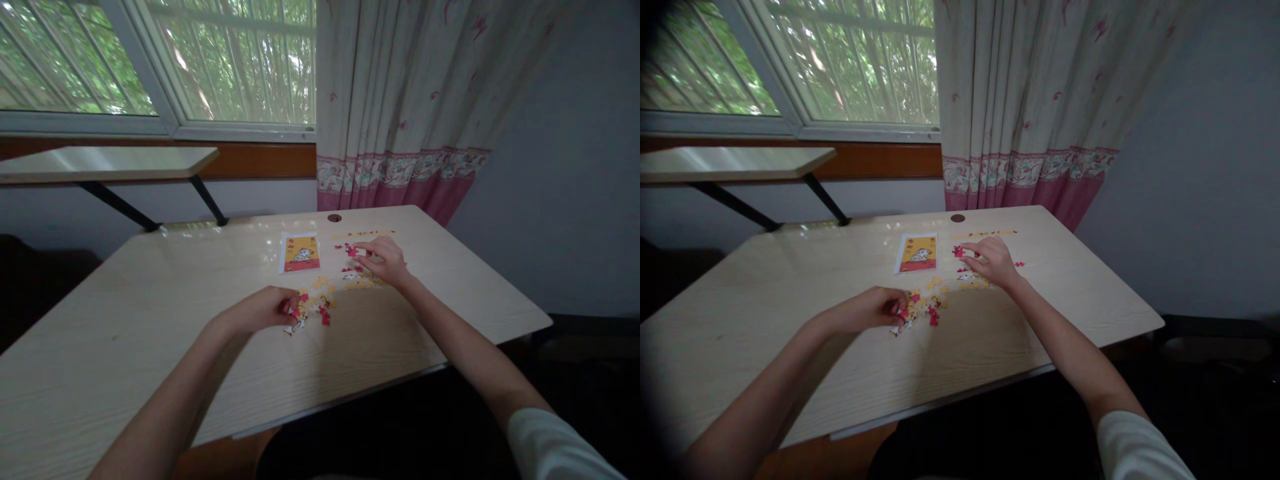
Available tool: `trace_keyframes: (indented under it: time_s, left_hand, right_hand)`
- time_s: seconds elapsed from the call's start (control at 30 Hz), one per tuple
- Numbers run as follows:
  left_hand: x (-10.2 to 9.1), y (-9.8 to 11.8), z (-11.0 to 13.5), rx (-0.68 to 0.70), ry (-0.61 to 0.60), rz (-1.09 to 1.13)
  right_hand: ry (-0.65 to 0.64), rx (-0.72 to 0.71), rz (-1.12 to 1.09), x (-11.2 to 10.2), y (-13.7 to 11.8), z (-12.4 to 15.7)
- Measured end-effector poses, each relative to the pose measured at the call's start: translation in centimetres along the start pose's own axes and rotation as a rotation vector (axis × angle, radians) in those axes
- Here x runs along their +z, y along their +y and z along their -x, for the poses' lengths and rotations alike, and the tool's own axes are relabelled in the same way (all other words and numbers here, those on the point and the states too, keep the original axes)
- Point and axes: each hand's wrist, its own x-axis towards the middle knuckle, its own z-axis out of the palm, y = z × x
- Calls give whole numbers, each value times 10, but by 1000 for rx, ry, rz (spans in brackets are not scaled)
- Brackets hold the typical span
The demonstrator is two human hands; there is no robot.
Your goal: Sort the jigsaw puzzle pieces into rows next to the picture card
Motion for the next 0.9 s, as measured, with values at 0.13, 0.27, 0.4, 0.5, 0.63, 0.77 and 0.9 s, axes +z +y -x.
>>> trace_keyframes:
  time_s: [0.13, 0.27, 0.4, 0.5, 0.63, 0.77, 0.9]
  left_hand:
    - [0, 1, 1, 6, -3, 23]
    - [2, 0, 1, 30, 4, 46]
    - [3, -4, -1, 55, 8, 50]
    - [4, -4, -1, 55, 2, 76]
    - [3, -1, 0, 72, -5, 112]
    - [0, 4, 2, 94, -27, 234]
    - [-2, 9, 4, 127, -5, 399]
  right_hand:
    - [-9, -17, 3, -2, 1, -1]
    - [-43, 48, 61, -8, 18, -2]
    - [-158, 297, 112, -9, 55, 3]
    - [-299, 495, 155, 0, 80, 11]
    - [-480, 624, 206, 17, 94, 21]
    - [-553, 637, 219, 26, 97, 24]
    - [-590, 631, 230, 27, 100, 25]
